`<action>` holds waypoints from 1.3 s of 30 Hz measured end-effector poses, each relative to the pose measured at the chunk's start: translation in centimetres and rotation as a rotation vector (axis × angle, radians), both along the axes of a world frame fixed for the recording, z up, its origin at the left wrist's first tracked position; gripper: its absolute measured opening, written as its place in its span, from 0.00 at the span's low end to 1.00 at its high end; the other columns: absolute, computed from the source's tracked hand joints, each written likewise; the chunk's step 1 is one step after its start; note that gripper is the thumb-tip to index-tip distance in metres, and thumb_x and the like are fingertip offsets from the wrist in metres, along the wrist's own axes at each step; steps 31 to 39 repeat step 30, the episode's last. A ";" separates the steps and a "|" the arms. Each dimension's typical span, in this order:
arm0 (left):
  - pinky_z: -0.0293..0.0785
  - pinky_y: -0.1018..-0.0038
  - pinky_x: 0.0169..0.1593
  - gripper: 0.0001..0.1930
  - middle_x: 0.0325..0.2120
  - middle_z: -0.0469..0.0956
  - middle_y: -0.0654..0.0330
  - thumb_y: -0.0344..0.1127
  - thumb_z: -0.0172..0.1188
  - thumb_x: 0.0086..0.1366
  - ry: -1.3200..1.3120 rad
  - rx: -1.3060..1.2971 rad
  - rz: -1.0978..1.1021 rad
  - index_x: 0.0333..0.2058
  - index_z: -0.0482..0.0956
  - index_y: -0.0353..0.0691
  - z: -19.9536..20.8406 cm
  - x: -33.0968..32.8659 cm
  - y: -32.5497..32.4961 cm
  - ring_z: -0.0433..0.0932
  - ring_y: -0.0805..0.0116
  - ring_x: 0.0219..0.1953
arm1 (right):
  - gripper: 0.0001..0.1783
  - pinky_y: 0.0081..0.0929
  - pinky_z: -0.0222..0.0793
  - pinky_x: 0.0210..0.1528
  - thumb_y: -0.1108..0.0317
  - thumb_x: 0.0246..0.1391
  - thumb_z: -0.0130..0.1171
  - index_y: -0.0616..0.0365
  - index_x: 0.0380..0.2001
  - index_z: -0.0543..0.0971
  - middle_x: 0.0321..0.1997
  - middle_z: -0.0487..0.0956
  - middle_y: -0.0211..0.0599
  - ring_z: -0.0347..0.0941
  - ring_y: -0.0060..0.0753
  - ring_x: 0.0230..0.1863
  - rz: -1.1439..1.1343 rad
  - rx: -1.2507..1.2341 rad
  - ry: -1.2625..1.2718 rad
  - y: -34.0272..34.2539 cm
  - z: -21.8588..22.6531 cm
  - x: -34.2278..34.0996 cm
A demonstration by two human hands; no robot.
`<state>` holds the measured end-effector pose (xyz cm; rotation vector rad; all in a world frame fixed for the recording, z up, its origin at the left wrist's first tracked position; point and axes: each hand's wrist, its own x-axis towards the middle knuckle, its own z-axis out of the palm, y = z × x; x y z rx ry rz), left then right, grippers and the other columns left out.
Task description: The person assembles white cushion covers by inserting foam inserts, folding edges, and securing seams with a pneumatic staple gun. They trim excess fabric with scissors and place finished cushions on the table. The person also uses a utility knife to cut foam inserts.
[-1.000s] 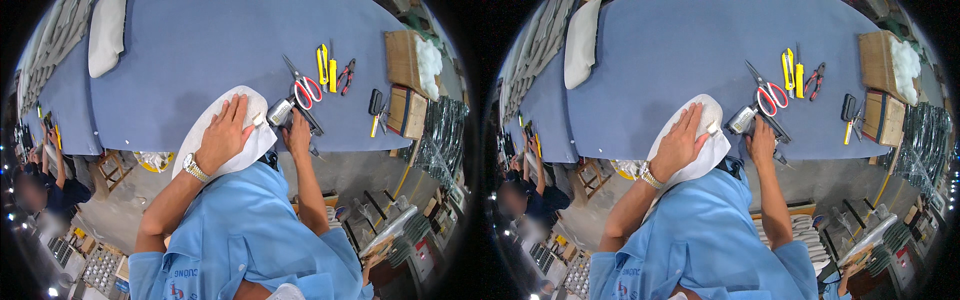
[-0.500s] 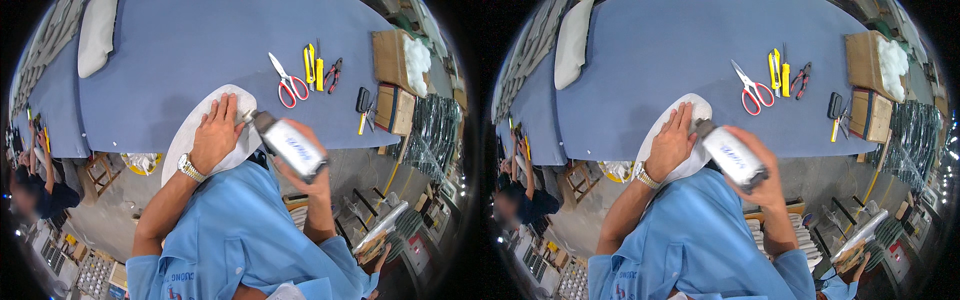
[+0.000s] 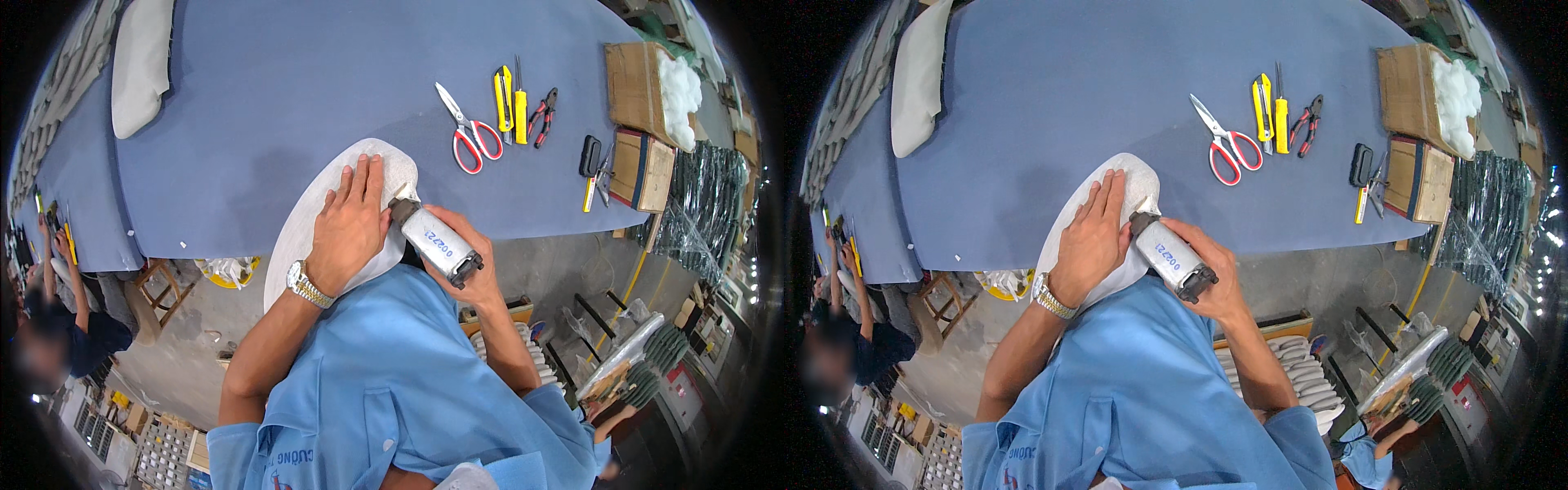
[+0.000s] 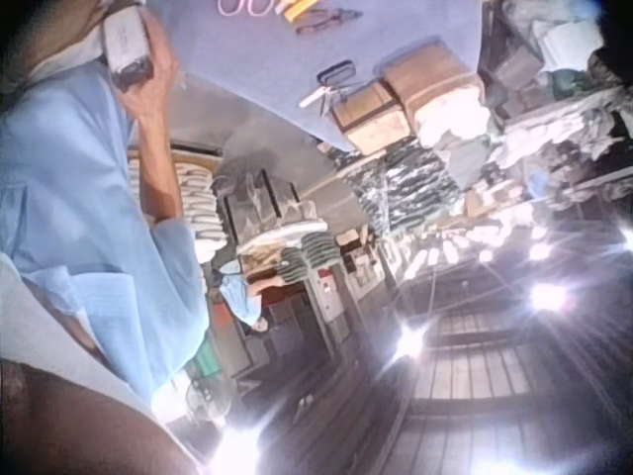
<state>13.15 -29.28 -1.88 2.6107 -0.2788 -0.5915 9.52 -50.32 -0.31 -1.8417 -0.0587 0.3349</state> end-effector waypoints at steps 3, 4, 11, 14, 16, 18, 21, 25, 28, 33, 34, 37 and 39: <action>0.69 0.51 0.67 0.45 0.72 0.58 0.42 0.31 0.63 0.63 0.034 -0.015 -0.006 0.74 0.50 0.36 0.1 0.4 0.2 0.63 0.40 0.71 | 0.35 0.32 0.76 0.55 0.74 0.44 0.71 0.60 0.60 0.77 0.56 0.82 0.47 0.83 0.42 0.54 0.029 -0.014 0.007 -0.1 -0.2 0.5; 0.69 0.50 0.67 0.45 0.72 0.57 0.42 0.31 0.64 0.62 0.046 -0.023 -0.007 0.74 0.49 0.36 0.2 0.5 0.3 0.62 0.40 0.71 | 0.35 0.32 0.76 0.55 0.73 0.45 0.71 0.60 0.60 0.77 0.56 0.82 0.47 0.83 0.42 0.53 0.047 -0.016 0.004 -0.1 -0.2 0.8; 0.71 0.41 0.64 0.44 0.71 0.58 0.39 0.28 0.65 0.61 0.037 -0.097 0.030 0.73 0.53 0.33 0.2 1.4 0.7 0.64 0.35 0.70 | 0.35 0.27 0.77 0.51 0.73 0.47 0.69 0.57 0.61 0.74 0.52 0.83 0.41 0.83 0.31 0.48 0.123 -0.102 0.065 0.8 0.2 2.7; 0.71 0.41 0.63 0.43 0.71 0.59 0.38 0.27 0.65 0.60 0.021 -0.082 0.056 0.72 0.54 0.31 0.1 1.4 0.6 0.65 0.35 0.69 | 0.35 0.27 0.77 0.52 0.74 0.47 0.69 0.56 0.61 0.74 0.53 0.83 0.41 0.82 0.31 0.49 0.120 -0.126 0.052 1.3 0.2 2.9; 0.71 0.41 0.63 0.43 0.70 0.60 0.38 0.28 0.65 0.60 0.005 -0.087 0.073 0.72 0.54 0.31 -0.2 1.6 0.6 0.66 0.35 0.69 | 0.34 0.27 0.77 0.53 0.74 0.48 0.69 0.57 0.61 0.74 0.53 0.83 0.41 0.82 0.32 0.49 0.096 -0.124 0.112 1.6 0.4 2.8; 0.72 0.43 0.64 0.43 0.70 0.61 0.39 0.28 0.65 0.60 -0.009 -0.100 0.065 0.72 0.54 0.31 -0.3 1.9 1.0 0.66 0.35 0.68 | 0.35 0.28 0.76 0.54 0.74 0.47 0.70 0.57 0.61 0.74 0.54 0.83 0.42 0.82 0.33 0.51 0.080 -0.090 0.115 2.0 0.2 3.0; 0.72 0.45 0.64 0.45 0.70 0.62 0.39 0.29 0.66 0.60 -0.020 -0.124 0.048 0.72 0.53 0.32 -0.1 1.6 1.3 0.66 0.36 0.69 | 0.36 0.30 0.75 0.58 0.73 0.47 0.71 0.58 0.62 0.75 0.56 0.82 0.44 0.81 0.36 0.54 0.085 -0.046 0.092 1.8 -0.1 3.0; 0.73 0.56 0.64 0.45 0.68 0.64 0.38 0.28 0.65 0.60 -0.021 -0.088 0.073 0.72 0.52 0.32 0.3 0.9 1.0 0.67 0.38 0.68 | 0.38 0.32 0.72 0.61 0.70 0.46 0.72 0.59 0.64 0.75 0.60 0.81 0.47 0.80 0.40 0.59 0.146 0.024 -0.053 -0.4 -0.1 1.0; 0.69 0.50 0.67 0.43 0.68 0.64 0.39 0.37 0.64 0.65 0.026 -0.087 0.116 0.73 0.51 0.35 -0.4 0.8 0.8 0.65 0.38 0.70 | 0.41 0.37 0.73 0.60 0.66 0.42 0.72 0.56 0.65 0.76 0.60 0.81 0.49 0.80 0.47 0.59 0.185 -0.050 -0.012 -3.1 1.2 0.0; 0.65 0.47 0.69 0.46 0.70 0.62 0.41 0.42 0.66 0.65 0.045 -0.066 0.089 0.75 0.50 0.37 -0.9 0.8 0.9 0.63 0.38 0.71 | 0.42 0.38 0.75 0.59 0.63 0.43 0.73 0.51 0.66 0.75 0.59 0.81 0.51 0.80 0.48 0.58 0.169 -0.206 0.030 -4.4 -0.5 -1.1; 0.65 0.47 0.69 0.46 0.70 0.62 0.41 0.42 0.66 0.65 0.045 -0.066 0.089 0.75 0.50 0.37 -0.9 0.8 0.9 0.63 0.38 0.71 | 0.42 0.38 0.75 0.59 0.63 0.43 0.73 0.51 0.66 0.75 0.59 0.81 0.51 0.80 0.48 0.58 0.169 -0.206 0.030 -4.4 -0.5 -1.1; 0.65 0.47 0.69 0.46 0.70 0.62 0.41 0.42 0.66 0.65 0.045 -0.066 0.089 0.75 0.50 0.37 -0.9 0.8 0.9 0.63 0.38 0.71 | 0.42 0.38 0.75 0.59 0.63 0.43 0.73 0.51 0.66 0.75 0.59 0.81 0.51 0.80 0.48 0.58 0.169 -0.206 0.030 -4.4 -0.5 -1.1; 0.65 0.47 0.69 0.46 0.70 0.62 0.41 0.42 0.66 0.65 0.045 -0.066 0.089 0.75 0.50 0.37 -0.9 0.8 0.9 0.63 0.38 0.71 | 0.42 0.38 0.75 0.59 0.63 0.43 0.73 0.51 0.66 0.75 0.59 0.81 0.51 0.80 0.48 0.58 0.169 -0.206 0.030 -4.4 -0.5 -1.1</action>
